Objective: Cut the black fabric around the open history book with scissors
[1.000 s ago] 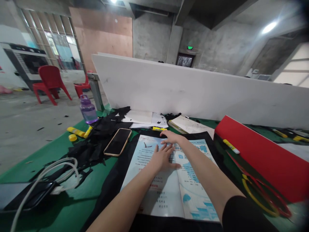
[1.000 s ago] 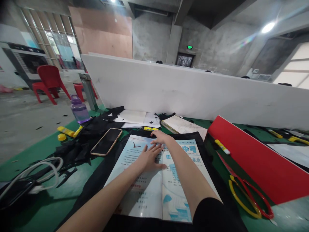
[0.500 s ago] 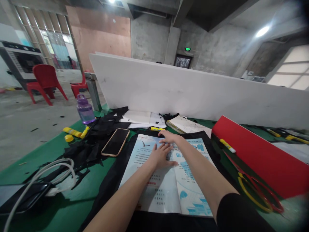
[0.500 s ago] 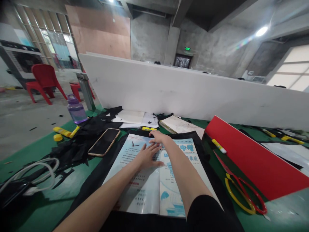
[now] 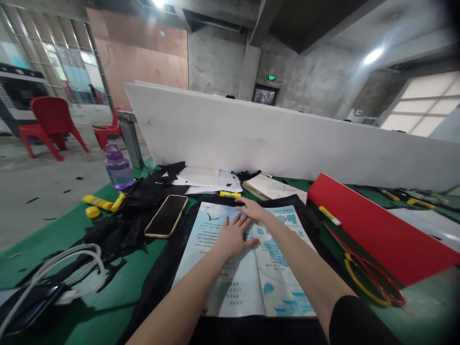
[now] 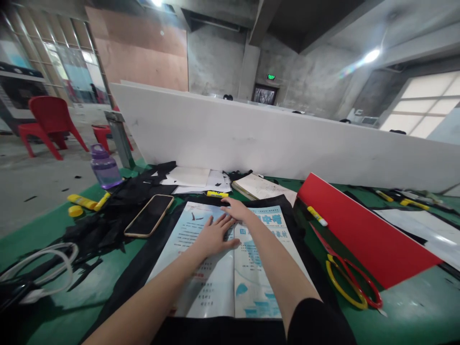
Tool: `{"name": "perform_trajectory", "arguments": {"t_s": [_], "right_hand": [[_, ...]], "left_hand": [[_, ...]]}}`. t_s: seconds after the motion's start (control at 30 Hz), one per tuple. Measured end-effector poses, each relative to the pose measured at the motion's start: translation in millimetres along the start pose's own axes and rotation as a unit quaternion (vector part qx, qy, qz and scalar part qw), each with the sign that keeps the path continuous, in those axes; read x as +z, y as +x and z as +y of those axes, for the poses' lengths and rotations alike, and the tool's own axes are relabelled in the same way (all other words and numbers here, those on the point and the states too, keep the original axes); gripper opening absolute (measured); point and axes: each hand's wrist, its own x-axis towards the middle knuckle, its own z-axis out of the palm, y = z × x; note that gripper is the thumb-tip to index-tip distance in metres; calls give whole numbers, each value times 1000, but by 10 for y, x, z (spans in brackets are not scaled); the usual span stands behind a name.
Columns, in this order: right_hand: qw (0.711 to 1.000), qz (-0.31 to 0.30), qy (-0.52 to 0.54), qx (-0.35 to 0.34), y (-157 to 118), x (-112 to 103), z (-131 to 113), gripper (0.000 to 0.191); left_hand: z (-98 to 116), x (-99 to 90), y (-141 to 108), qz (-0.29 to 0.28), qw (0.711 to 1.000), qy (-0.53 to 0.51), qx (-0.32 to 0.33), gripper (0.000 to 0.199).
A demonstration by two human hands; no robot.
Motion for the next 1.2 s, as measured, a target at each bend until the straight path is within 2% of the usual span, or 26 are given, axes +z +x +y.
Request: {"name": "perform_trajectory", "arguments": {"t_s": [0.13,0.27,0.37,0.7,0.9,1.2], "right_hand": [[997,74,-30,17,-393,-124,306,33],[993,86,-72,41,-739,-301,619,34],[991,78,-101,40,-856,-345,720,38],[983,56,-172,15,-824,-270,742,41],[979,77,-191,0,-840,-313,659,30],[977,103,-184,2,-999,-261,549,29]], "left_hand": [[-2,-21,-1,-24,1000,2,5,78],[-20,3,12,-21,1000,9,5,76],[-30,43,15,-10,1000,15,1,76],[-1,81,29,-11,999,30,-12,77],[17,79,30,-10,999,35,-10,77],[102,28,-131,-20,999,36,-7,75]]}}
